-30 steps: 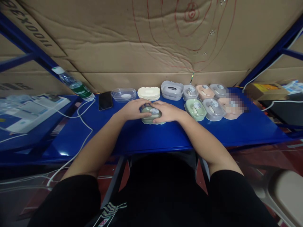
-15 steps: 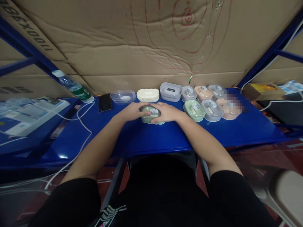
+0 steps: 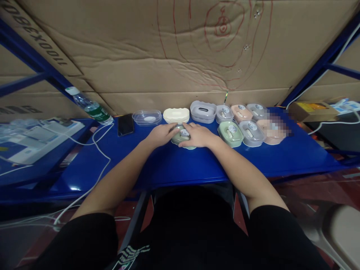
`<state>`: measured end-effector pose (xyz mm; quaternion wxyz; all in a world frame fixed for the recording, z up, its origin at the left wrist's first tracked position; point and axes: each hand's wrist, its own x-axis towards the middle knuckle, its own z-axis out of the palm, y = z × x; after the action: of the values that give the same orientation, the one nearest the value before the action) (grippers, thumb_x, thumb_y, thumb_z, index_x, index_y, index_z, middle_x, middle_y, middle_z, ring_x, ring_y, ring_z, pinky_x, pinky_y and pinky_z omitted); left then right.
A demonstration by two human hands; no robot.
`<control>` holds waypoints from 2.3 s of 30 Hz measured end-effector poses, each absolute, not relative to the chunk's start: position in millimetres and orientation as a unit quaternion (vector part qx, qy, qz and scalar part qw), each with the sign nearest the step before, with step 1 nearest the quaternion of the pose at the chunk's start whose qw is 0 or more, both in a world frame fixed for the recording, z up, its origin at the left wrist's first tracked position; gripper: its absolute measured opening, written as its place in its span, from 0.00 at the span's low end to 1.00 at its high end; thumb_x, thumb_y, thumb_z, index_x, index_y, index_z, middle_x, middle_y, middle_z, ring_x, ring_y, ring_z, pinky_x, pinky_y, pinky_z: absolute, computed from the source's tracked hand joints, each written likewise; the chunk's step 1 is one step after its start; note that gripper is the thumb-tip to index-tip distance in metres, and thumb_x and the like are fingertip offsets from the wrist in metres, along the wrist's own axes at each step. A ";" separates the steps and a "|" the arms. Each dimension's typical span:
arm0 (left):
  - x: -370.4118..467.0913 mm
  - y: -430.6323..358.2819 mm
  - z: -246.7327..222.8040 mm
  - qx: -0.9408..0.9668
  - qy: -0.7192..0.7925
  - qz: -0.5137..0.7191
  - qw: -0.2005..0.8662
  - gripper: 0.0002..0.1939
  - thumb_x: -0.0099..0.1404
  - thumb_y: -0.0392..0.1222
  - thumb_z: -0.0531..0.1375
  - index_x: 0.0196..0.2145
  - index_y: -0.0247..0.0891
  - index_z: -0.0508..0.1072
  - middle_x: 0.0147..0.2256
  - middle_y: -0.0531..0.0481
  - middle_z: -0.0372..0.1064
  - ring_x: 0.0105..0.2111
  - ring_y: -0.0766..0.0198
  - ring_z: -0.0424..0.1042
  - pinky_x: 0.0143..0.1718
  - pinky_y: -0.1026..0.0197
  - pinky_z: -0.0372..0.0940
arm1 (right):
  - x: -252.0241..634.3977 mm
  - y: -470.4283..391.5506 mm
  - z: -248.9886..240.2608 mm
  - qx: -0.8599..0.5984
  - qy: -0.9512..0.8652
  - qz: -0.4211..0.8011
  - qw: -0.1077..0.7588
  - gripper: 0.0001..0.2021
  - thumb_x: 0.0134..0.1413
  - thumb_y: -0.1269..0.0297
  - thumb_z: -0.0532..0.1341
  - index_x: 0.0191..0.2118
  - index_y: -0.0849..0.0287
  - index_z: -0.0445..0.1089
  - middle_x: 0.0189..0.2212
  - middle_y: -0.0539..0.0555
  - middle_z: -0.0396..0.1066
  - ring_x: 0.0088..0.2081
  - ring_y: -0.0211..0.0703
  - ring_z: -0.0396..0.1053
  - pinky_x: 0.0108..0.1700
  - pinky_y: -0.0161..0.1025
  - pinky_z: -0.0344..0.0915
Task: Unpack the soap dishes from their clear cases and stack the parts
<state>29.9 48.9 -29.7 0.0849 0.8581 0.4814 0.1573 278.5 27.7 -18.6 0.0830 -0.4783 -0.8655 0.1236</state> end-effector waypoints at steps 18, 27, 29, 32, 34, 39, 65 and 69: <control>28.8 46.4 -24.6 0.851 0.482 0.158 0.137 0.24 0.74 0.63 0.62 0.52 0.41 0.78 0.45 0.43 0.86 0.47 0.46 0.85 0.47 0.50 0.74 | 277.3 16.2 -4.3 -0.441 -0.888 0.104 0.080 0.55 0.60 0.27 0.69 0.80 0.64 0.63 0.80 0.73 0.61 0.77 0.80 0.65 0.75 0.72 0.65; 30.7 46.2 -28.3 0.858 0.450 0.169 0.179 0.18 0.72 0.59 0.66 0.47 0.43 0.75 0.44 0.46 0.86 0.46 0.51 0.85 0.47 0.52 0.73 | 280.9 15.6 -0.2 -0.393 -0.907 0.128 0.084 0.41 0.60 0.42 0.72 0.74 0.56 0.71 0.72 0.65 0.74 0.70 0.72 0.74 0.70 0.66 0.72; 31.9 45.7 -29.5 0.863 0.436 0.170 0.189 0.19 0.72 0.60 0.67 0.48 0.43 0.75 0.44 0.47 0.86 0.46 0.51 0.85 0.48 0.52 0.74 | 287.1 17.4 1.2 -0.390 -0.908 0.135 0.075 0.42 0.57 0.48 0.73 0.75 0.56 0.70 0.73 0.65 0.73 0.72 0.72 0.72 0.72 0.66 0.69; 34.6 43.8 -30.1 0.872 0.417 0.171 0.190 0.21 0.72 0.62 0.68 0.47 0.43 0.76 0.44 0.47 0.86 0.47 0.50 0.86 0.49 0.52 0.75 | 297.2 19.3 2.3 -0.384 -0.911 0.141 0.059 0.45 0.55 0.53 0.73 0.78 0.56 0.67 0.77 0.65 0.69 0.76 0.72 0.67 0.78 0.69 0.61; 36.7 42.3 -30.6 0.880 0.404 0.173 0.182 0.22 0.72 0.63 0.69 0.48 0.42 0.78 0.45 0.46 0.87 0.48 0.50 0.86 0.50 0.52 0.75 | 304.4 19.8 3.3 -0.384 -0.911 0.143 0.051 0.47 0.53 0.55 0.73 0.79 0.56 0.66 0.78 0.65 0.67 0.78 0.72 0.64 0.79 0.69 0.58; 41.1 43.0 -35.7 0.912 0.364 0.143 0.127 0.22 0.78 0.62 0.66 0.52 0.40 0.81 0.50 0.43 0.86 0.53 0.47 0.85 0.58 0.47 0.75 | 325.0 23.4 8.7 -0.407 -0.903 0.134 0.042 0.47 0.51 0.57 0.75 0.78 0.55 0.69 0.77 0.63 0.69 0.78 0.74 0.66 0.79 0.70 0.60; 27.0 81.9 -51.9 0.818 0.521 0.232 -0.075 0.18 0.78 0.37 0.59 0.59 0.42 0.84 0.58 0.37 0.82 0.62 0.40 0.76 0.76 0.28 0.53 | 342.3 34.4 9.0 -0.505 -0.859 0.081 0.027 0.46 0.54 0.57 0.73 0.79 0.55 0.68 0.79 0.65 0.65 0.78 0.75 0.65 0.78 0.67 0.63; 25.1 84.0 -51.5 0.813 0.522 0.249 -0.069 0.15 0.77 0.37 0.60 0.53 0.43 0.85 0.55 0.36 0.82 0.59 0.39 0.76 0.73 0.28 0.55 | 341.8 36.6 2.5 -0.505 -0.861 0.045 0.041 0.42 0.56 0.59 0.72 0.77 0.56 0.71 0.77 0.68 0.68 0.76 0.77 0.68 0.75 0.70 0.68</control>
<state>25.1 84.0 -51.5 -0.0686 0.8132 0.5216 0.2489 341.8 36.6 2.5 0.0406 -0.5052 -0.8609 0.0450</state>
